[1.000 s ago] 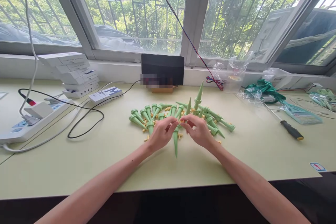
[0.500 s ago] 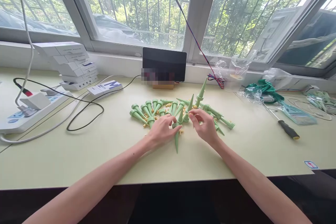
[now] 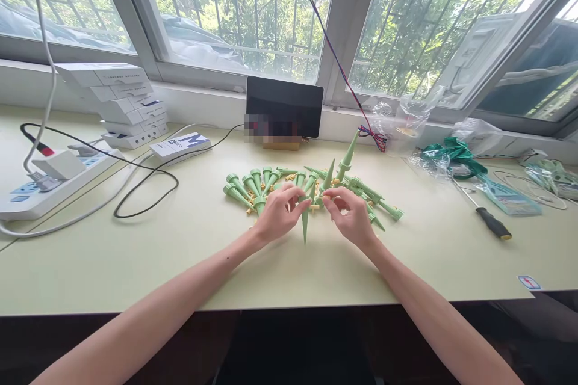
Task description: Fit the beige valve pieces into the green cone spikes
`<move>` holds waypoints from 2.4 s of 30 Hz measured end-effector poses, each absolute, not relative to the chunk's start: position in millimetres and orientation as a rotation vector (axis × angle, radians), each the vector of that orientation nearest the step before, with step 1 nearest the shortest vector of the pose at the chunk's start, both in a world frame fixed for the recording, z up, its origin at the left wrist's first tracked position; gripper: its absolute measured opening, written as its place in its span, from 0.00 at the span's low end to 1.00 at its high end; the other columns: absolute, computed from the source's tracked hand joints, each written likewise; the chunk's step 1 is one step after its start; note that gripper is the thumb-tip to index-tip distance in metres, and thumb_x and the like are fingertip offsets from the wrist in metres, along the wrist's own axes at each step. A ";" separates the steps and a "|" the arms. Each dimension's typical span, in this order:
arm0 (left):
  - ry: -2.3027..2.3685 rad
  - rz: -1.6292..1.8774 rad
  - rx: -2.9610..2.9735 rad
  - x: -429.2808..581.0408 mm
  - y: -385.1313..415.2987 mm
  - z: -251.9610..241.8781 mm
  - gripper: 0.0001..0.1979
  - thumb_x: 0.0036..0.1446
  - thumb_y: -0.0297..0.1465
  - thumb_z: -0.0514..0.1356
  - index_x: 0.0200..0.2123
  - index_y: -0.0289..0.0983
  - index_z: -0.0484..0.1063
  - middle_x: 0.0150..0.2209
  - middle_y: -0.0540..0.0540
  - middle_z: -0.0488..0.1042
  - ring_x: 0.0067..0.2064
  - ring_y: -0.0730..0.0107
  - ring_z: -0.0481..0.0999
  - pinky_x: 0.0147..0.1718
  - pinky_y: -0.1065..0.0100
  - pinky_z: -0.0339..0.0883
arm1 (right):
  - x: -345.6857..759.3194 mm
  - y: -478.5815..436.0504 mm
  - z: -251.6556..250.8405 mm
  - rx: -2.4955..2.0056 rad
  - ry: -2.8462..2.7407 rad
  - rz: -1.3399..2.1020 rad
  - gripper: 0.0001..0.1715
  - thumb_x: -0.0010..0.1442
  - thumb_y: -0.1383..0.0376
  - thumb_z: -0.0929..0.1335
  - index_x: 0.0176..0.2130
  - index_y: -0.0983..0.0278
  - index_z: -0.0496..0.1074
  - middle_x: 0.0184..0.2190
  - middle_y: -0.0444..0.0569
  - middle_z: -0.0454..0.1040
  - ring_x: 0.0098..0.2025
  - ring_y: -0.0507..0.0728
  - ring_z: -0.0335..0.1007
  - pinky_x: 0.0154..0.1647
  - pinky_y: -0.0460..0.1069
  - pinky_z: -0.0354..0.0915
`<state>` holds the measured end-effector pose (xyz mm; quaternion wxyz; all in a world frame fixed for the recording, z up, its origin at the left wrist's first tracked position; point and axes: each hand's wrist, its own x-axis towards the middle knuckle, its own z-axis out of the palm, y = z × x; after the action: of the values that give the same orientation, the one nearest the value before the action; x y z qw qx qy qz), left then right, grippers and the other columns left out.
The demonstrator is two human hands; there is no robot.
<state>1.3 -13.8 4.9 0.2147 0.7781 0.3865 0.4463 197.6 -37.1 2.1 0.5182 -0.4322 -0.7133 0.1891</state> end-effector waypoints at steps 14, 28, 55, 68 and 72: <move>1.069 1.329 2.077 2.3 -17.8 10.6 0.09 0.60 0.37 0.60 0.31 0.37 0.71 0.32 0.48 0.66 0.30 0.72 0.69 0.22 0.74 0.66 | 196.9 -39.3 5.8 -1.041 -1.760 0.409 0.06 0.61 0.63 0.67 0.33 0.62 0.71 0.25 0.45 0.72 0.24 0.52 0.66 0.25 0.48 0.67; 1.041 1.332 2.087 1.7 -19.4 11.3 0.09 0.61 0.36 0.60 0.32 0.37 0.71 0.32 0.48 0.65 0.30 0.74 0.69 0.21 0.75 0.65 | 197.0 -39.8 5.1 -1.020 -1.782 0.533 0.11 0.62 0.57 0.69 0.38 0.62 0.71 0.29 0.46 0.75 0.21 0.51 0.66 0.23 0.48 0.67; 1.024 1.364 2.120 1.7 -18.1 8.2 0.07 0.60 0.34 0.61 0.33 0.37 0.71 0.31 0.50 0.65 0.28 0.77 0.68 0.20 0.77 0.65 | 196.9 -37.8 1.7 -1.025 -1.807 0.555 0.08 0.62 0.60 0.70 0.37 0.63 0.74 0.23 0.43 0.73 0.21 0.52 0.68 0.26 0.49 0.66; 1.001 1.354 2.143 1.7 -18.7 8.9 0.06 0.61 0.34 0.61 0.35 0.38 0.74 0.32 0.49 0.66 0.29 0.77 0.69 0.21 0.76 0.66 | 197.0 -37.8 2.6 -1.034 -1.820 0.555 0.08 0.63 0.60 0.69 0.36 0.62 0.73 0.22 0.43 0.72 0.20 0.52 0.66 0.26 0.49 0.65; 1.007 1.348 2.144 1.6 -18.7 8.3 0.06 0.61 0.34 0.61 0.35 0.38 0.74 0.33 0.49 0.66 0.29 0.77 0.69 0.21 0.76 0.66 | 197.0 -37.5 2.3 -1.034 -1.824 0.545 0.09 0.63 0.59 0.69 0.36 0.62 0.73 0.23 0.43 0.72 0.21 0.52 0.66 0.26 0.49 0.65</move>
<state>1.6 -18.7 8.3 0.2067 0.7698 0.3614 0.4838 197.0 -37.5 2.3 0.4686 -0.4217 -0.7438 0.2221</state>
